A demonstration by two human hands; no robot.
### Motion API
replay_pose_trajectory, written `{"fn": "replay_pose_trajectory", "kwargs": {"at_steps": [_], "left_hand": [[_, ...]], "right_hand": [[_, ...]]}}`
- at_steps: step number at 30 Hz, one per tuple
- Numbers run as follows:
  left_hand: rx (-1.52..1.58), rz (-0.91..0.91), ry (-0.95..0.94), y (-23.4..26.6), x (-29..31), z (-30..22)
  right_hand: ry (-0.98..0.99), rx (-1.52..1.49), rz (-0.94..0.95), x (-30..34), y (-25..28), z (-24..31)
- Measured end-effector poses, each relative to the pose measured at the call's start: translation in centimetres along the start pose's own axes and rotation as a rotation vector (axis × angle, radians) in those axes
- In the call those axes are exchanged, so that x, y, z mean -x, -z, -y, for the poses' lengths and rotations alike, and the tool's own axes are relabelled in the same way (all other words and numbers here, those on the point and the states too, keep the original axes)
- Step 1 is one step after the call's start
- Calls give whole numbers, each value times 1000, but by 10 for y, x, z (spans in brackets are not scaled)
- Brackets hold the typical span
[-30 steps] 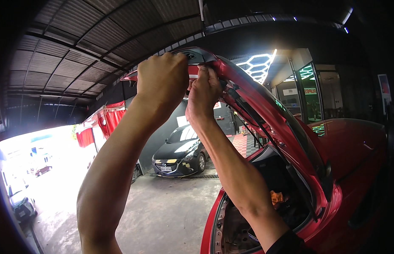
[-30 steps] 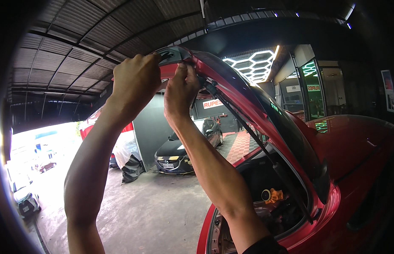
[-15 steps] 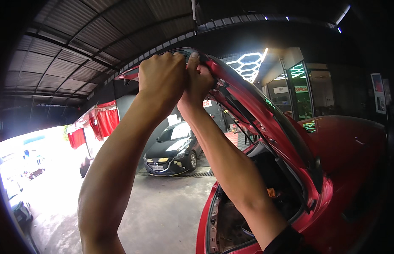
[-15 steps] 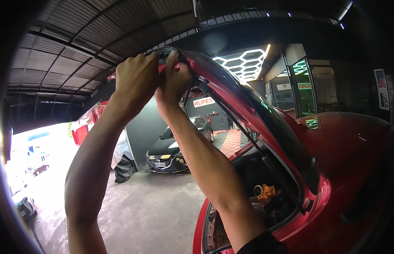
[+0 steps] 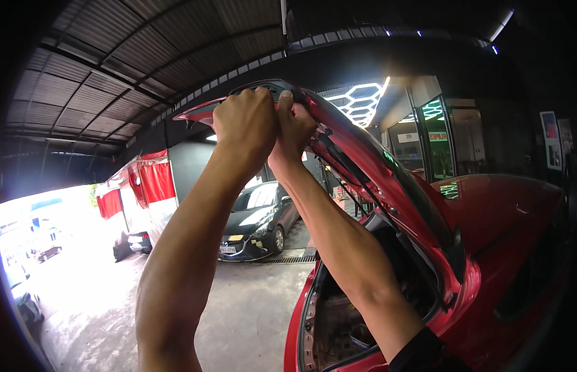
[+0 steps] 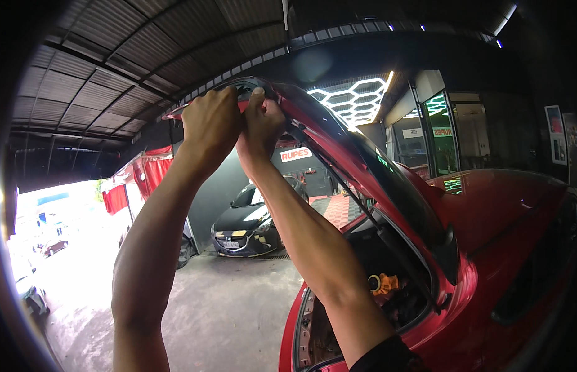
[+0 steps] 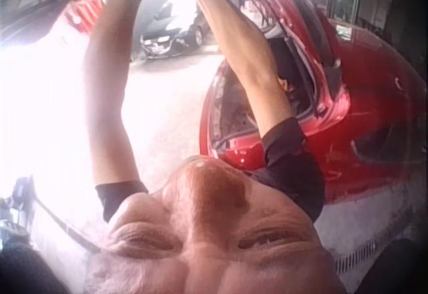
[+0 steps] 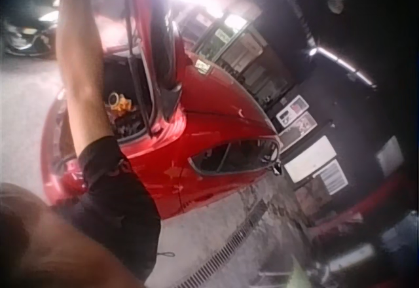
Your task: The person installs a black rubber weatherstrip along the upper edge of a red car's open trunk lid. They align and press the strip into place, then connect a small white electrical connector and tuck the wire into the trunk lid's interior.
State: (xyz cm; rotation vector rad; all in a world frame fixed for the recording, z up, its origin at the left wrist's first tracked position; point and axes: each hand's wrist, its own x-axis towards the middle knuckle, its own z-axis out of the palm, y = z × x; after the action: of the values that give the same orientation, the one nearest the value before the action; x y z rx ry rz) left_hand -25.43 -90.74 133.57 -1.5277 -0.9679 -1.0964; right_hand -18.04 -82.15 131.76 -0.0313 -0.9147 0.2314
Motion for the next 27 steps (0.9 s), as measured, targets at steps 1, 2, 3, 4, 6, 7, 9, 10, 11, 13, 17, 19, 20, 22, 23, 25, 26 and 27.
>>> {"fn": "replay_pose_trajectory", "kwargs": {"at_steps": [1,2,3,4,6,7,9,10,11,13,17,19,20,22,23,25,26,27], "left_hand": [[12,-7,6,1,-1,1],[25,-15,11,2,-2,1],[40,-15,19,0,-1,2],[32,-22,8,-2,0,4],[16,-38,-14,-3,1,7],[20,-43,-40,-4,0,11],[29,-58,-90,-6,-1,21],[32,-48,-76,-7,-1,25],[35,-39,-62,-9,0,28],[65,-56,-49,-15,1,33],[190,-113,18,-26,7,43],[232,-121,82,-27,12,53],[245,-125,112,-26,20,58],[232,-92,158,-20,30,61],[203,-107,125,-18,28,61],[140,-128,71,-17,29,64],[136,-149,26,-16,27,65],[138,-170,-24,-16,22,63]], "right_hand": [[12,-15,0,-1,0,-2],[22,7,3,-3,0,-4],[27,35,6,-3,1,-4],[33,63,8,-2,3,-4],[49,70,11,-5,4,-9],[59,73,13,-6,4,-11],[54,14,18,-6,2,-10],[53,-17,22,-4,0,-7],[15,-23,31,-1,0,-4],[-67,-36,48,7,0,7],[6,-19,45,4,2,1],[-54,-46,57,6,3,7],[-37,-38,54,8,3,8],[-26,-51,62,8,5,6],[-19,-55,66,7,6,6],[-13,-48,76,10,3,7],[-10,-44,81,11,2,8],[-11,-38,76,11,2,9]]}}
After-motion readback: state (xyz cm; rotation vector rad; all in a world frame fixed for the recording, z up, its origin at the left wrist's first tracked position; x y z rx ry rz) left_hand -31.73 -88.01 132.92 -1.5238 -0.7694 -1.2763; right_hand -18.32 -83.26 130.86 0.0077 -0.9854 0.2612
